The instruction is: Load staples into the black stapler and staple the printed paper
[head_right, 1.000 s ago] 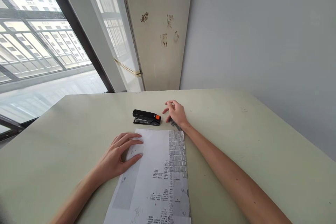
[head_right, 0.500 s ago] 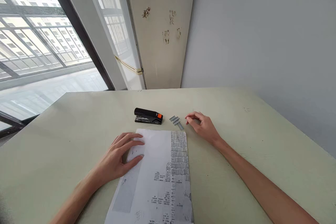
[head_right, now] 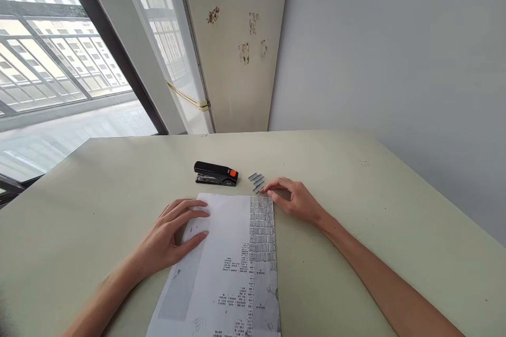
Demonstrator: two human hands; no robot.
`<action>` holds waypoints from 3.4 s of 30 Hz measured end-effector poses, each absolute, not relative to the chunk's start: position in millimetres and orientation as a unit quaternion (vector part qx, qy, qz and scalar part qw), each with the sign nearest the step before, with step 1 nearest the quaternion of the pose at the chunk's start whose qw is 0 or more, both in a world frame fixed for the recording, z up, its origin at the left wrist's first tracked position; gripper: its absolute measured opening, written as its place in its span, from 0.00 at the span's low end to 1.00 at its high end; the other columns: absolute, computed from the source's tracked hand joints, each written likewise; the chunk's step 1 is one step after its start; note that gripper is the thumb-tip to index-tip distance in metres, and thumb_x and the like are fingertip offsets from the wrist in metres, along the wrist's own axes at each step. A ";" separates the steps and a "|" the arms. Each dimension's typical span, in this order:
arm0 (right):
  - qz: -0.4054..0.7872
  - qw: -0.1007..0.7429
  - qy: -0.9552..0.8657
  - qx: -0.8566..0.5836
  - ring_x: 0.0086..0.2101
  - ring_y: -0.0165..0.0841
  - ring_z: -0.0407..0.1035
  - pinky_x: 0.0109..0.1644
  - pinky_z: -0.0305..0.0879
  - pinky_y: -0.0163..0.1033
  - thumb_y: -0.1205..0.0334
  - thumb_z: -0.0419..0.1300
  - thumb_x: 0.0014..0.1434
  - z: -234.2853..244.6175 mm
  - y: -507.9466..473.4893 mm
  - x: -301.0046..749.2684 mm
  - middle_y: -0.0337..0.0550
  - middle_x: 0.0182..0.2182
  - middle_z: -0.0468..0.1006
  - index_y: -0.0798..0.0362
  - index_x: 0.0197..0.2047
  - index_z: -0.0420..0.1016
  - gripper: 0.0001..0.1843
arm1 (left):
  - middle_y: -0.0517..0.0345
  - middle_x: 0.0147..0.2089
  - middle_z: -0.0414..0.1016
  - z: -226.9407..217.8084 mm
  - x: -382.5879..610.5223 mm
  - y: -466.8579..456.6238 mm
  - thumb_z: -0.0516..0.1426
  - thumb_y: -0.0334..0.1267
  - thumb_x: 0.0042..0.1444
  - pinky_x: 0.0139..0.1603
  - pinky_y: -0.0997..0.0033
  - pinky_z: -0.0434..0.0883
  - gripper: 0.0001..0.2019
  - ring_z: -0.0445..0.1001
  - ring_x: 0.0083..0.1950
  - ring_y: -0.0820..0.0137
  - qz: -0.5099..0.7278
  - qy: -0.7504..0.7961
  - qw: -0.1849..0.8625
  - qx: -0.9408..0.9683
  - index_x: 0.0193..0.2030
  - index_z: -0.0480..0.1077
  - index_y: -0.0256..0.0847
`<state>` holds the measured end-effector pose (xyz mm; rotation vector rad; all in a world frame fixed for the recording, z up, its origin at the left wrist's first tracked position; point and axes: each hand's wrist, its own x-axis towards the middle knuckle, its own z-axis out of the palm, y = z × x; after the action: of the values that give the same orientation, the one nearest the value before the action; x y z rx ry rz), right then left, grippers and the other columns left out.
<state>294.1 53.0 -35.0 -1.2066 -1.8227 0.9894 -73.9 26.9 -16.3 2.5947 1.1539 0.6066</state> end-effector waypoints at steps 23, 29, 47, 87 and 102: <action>0.378 0.551 -0.490 -0.560 0.30 0.35 0.72 0.37 0.68 0.42 0.46 0.65 0.66 -45.3 57.6 310.3 0.41 0.29 0.80 0.48 0.42 0.80 0.15 | 0.55 0.61 0.76 -16.3 -74.9 26.4 0.55 0.49 0.72 0.59 0.57 0.74 0.13 0.75 0.61 0.58 0.275 0.482 0.099 0.826 0.58 0.73 0.51; 0.406 0.555 -0.465 -0.558 0.27 0.31 0.68 0.32 0.66 0.39 0.47 0.66 0.65 -43.2 55.7 309.2 0.38 0.26 0.76 0.49 0.41 0.80 0.13 | 0.54 0.56 0.78 -15.6 -76.5 27.3 0.54 0.49 0.72 0.46 0.63 0.76 0.11 0.77 0.54 0.60 0.293 0.537 0.113 0.783 0.52 0.73 0.48; 0.473 0.469 -0.526 -0.529 0.33 0.37 0.73 0.38 0.72 0.43 0.41 0.65 0.66 -39.0 24.0 347.9 0.44 0.33 0.80 0.49 0.44 0.80 0.19 | 0.52 0.74 0.63 -13.8 -78.5 27.0 0.57 0.44 0.68 0.70 0.42 0.67 0.23 0.61 0.73 0.51 0.233 0.457 0.098 0.853 0.68 0.63 0.52; 0.485 0.560 -0.454 -0.496 0.29 0.33 0.69 0.31 0.65 0.39 0.42 0.67 0.60 -27.2 41.3 377.9 0.40 0.32 0.77 0.48 0.39 0.79 0.18 | 0.57 0.44 0.80 -9.1 157.5 8.1 0.63 0.43 0.66 0.32 0.66 0.71 0.09 0.78 0.36 0.65 0.293 0.364 0.250 0.848 0.50 0.70 0.48; 0.475 0.469 -0.544 -0.509 0.33 0.33 0.73 0.35 0.69 0.39 0.41 0.62 0.68 -31.5 37.3 373.8 0.44 0.38 0.80 0.50 0.45 0.79 0.20 | 0.48 0.63 0.71 3.7 83.5 59.7 0.62 0.52 0.68 0.63 0.45 0.71 0.26 0.67 0.65 0.51 0.211 0.328 0.148 0.909 0.68 0.64 0.48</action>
<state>373.8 37.3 -31.5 -1.2473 -1.3341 1.1646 83.5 59.7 3.7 2.6135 0.9419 0.6080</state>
